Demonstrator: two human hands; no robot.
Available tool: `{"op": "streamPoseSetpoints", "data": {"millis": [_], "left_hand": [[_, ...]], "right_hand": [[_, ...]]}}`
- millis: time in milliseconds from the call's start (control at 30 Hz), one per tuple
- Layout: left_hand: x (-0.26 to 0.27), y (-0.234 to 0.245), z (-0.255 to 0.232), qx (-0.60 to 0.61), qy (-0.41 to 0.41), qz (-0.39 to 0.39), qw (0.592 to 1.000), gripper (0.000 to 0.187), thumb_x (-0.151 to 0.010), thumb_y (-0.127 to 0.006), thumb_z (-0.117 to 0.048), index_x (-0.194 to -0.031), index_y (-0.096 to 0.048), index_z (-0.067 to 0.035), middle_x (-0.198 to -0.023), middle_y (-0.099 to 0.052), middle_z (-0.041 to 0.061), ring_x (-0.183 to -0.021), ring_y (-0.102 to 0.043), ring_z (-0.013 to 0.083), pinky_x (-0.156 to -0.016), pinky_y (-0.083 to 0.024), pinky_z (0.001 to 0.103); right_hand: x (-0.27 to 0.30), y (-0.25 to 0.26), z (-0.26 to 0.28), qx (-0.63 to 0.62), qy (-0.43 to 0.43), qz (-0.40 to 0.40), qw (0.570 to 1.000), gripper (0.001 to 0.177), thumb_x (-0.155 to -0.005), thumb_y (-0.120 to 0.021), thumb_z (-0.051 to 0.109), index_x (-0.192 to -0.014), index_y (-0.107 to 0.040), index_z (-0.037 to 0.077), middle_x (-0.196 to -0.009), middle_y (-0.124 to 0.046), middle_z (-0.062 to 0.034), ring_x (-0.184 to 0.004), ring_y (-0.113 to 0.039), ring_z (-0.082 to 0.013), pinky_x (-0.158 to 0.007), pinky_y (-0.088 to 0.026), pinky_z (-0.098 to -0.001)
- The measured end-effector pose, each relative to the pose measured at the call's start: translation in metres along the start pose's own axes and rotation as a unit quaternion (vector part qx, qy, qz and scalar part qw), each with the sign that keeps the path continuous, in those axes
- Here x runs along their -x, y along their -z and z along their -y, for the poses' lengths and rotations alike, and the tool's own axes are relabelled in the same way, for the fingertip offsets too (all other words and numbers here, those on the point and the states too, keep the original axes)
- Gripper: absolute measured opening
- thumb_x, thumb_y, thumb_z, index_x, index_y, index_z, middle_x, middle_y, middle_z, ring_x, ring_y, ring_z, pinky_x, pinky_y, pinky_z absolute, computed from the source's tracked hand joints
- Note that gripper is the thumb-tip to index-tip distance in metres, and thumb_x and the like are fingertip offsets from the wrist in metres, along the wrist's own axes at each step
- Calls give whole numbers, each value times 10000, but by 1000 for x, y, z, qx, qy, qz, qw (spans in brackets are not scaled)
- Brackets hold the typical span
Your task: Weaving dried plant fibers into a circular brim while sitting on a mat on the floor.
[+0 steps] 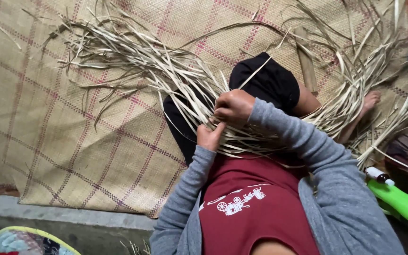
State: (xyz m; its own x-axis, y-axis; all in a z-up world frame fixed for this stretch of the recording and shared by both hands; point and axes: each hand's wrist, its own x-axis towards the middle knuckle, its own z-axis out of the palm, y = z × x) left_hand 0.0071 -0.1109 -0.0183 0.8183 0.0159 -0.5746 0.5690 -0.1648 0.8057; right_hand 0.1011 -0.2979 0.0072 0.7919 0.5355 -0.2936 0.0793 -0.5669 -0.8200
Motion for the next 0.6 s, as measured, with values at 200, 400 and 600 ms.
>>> {"op": "streamPoseSetpoints", "data": {"millis": [200,400,600], "left_hand": [[-8,-3,6,-9,24,-4,1000,172,-788,-889,-228,-856,-842,-77,-742,-777,130,-766,-738,173,-794,-583,396],[-6,-9,-11,10,11,15,1000,227,-813,-869,-218,-950,-835,-40,-848,-794,177,-850,-739,204,-828,-579,411],[-7,-8,-11,30,1,41,999,230,-839,-870,-201,-978,-829,-23,-878,-797,179,-841,-722,176,-827,-588,389]], "right_hand": [[21,14,16,-38,88,-39,995,134,-915,-733,231,-857,-686,120,-772,-702,-93,-744,-715,-355,-677,-572,-489],[48,2,-1,21,194,-124,973,115,-919,-741,235,-855,-654,195,-797,-625,9,-818,-672,-271,-776,-550,-423],[62,-8,-6,107,259,-228,932,54,-890,-749,215,-881,-696,212,-952,-687,13,-1021,-655,-264,-884,-496,-428]]}}
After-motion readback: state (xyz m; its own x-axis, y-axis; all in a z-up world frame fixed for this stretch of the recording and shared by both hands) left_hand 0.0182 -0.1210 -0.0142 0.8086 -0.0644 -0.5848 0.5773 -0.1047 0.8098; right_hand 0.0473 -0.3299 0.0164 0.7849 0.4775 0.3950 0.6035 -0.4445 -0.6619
